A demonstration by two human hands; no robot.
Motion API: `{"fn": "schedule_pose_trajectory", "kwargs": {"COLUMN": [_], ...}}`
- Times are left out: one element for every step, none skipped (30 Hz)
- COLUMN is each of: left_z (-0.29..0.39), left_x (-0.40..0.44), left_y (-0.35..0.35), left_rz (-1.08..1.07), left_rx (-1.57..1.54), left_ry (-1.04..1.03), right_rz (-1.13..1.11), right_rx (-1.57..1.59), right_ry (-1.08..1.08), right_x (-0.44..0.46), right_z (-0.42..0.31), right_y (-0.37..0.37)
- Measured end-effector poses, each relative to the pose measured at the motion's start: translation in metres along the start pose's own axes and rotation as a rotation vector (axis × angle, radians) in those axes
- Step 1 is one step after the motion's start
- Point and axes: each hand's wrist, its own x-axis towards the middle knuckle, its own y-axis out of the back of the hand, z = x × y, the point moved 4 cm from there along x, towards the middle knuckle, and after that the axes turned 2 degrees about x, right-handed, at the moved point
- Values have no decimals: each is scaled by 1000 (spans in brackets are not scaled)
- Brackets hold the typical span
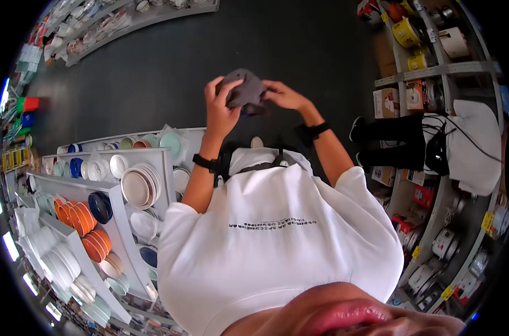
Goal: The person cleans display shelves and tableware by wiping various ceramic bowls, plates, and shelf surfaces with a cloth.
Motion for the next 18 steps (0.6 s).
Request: {"fn": "schedule_pose_trajectory", "kwargs": {"left_z": [11,14,16,14,6,-2,-27,-46,-45,-45,-44,-46,-58,-55,-40,-21,-10,-7], "left_x": [18,35,52,65,80,91,104,116,132,152,174,197,218,247,279,309,341,366], "left_y": [-6,-13,-20,-28,-37,-40,-51,-67,-75,-81,-90,-100,-113,-121,-119,-118,-121,-129], "left_rz": [3,-3,-11,-27,-28,-46,-266,-466,-444,-447,-464,-480,-627,-626,-506,-360,-378,-357], "left_rx": [43,60,123,184,253,268,-29,-334,-344,-343,-373,-408,-444,-456,-146,155,95,84], "left_ry": [-63,-52,-93,-130,-161,-154,246,638,516,499,500,501,531,506,181,-135,-157,-166], "right_rz": [53,107,133,161,156,197,242,248,188,130,65,1,-48,-96,-107,-126,-144,-165], "right_rx": [-33,-65,-121,-171,-143,-186,-237,-232,-268,-311,-276,-85,-19,48,-163,-376,-352,-327], "right_ry": [9,25,3,-23,-29,-13,8,19,-8,-35,-38,-41,-90,-141,20,176,131,90], "right_x": [-3,-4,-4,-2,1,3,7,13,18,27,40,52,65,78,92,106,122,132], "right_z": [-4,-7,-9,-11,-26,-52,-68,-75,-80,-84,-76,-70,-67,-64,-48,-40,-57,-75], "right_y": [19,40,62,80,89,97,105,114,123,137,151,163,174,185,194,206,210,214]}}
